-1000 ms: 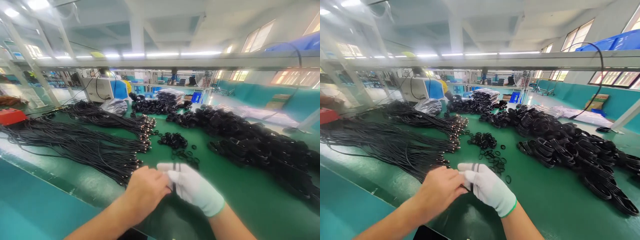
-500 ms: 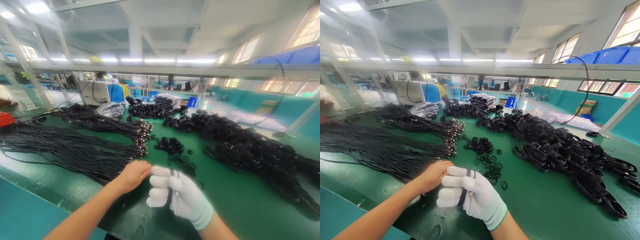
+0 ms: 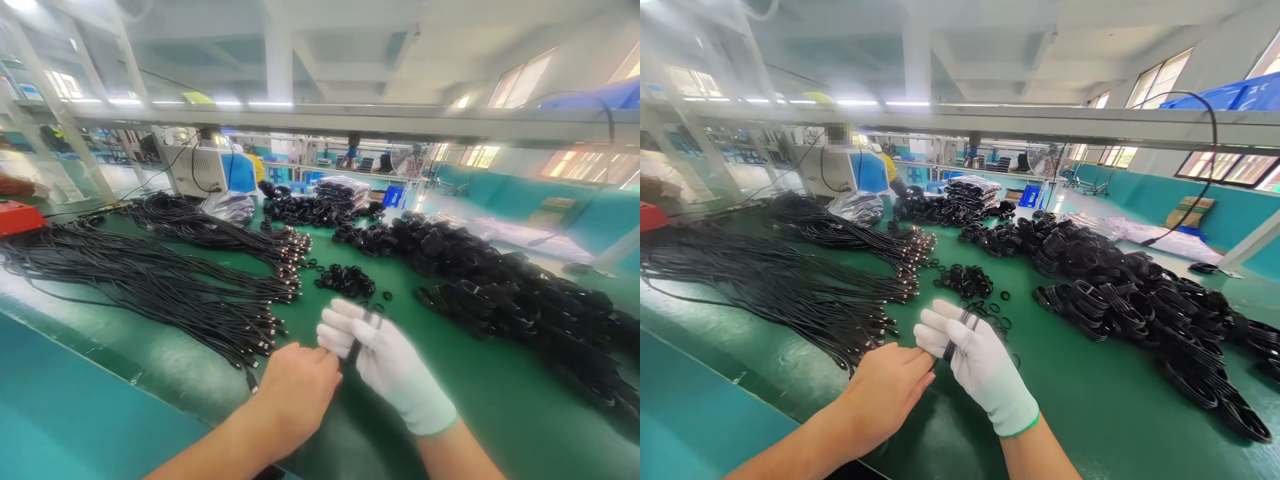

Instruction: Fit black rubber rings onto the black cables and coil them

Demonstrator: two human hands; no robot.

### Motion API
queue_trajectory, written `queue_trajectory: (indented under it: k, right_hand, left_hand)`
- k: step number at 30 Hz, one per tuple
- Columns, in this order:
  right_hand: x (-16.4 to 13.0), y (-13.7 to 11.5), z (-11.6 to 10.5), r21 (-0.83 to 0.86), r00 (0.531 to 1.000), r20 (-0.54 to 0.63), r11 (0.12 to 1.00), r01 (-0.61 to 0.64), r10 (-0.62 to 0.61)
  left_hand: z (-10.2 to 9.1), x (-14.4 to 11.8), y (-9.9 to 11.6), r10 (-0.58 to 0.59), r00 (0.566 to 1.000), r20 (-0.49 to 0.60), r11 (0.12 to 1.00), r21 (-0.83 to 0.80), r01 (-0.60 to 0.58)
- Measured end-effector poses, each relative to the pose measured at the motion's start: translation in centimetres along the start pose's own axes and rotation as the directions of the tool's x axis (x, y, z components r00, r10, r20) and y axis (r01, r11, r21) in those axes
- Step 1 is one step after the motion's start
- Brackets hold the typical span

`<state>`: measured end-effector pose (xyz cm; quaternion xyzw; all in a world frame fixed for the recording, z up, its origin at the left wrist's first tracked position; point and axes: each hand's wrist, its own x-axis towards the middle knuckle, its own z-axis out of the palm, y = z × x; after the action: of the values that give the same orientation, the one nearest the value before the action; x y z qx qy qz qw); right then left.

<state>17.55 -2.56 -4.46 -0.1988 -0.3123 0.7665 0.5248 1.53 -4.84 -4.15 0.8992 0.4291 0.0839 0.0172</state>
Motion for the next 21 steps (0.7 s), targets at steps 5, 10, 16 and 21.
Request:
queue_trajectory:
  k: [5,10,16,21]
  right_hand:
    - [-0.1,0.5,-0.3,-0.046,0.999,-0.038,0.999,-0.013,0.012]
    - [-0.8,0.6,0.2,-0.199,0.989,-0.049,0.969,-0.143,0.136]
    - [-1.5,2.4,0.1,-0.167,0.845,0.322,0.904,-0.394,0.427]
    - [-1.4,4.0,0.5,0.004,0.763,0.373,0.821,-0.571,0.528]
  left_hand:
    - [0.0,0.1,0.0,0.077,0.995,0.07,0.997,0.022,-0.079]
    - [-1.0,-0.2,-0.7,0.116,0.993,-0.019,0.993,0.031,-0.116]
    - [-3.8,0.3,-4.2,0.089,0.993,-0.083,0.95,-0.294,-0.11]
    - [-1.9,1.3,-5.8,0.046,0.987,0.157,0.513,-0.851,0.112]
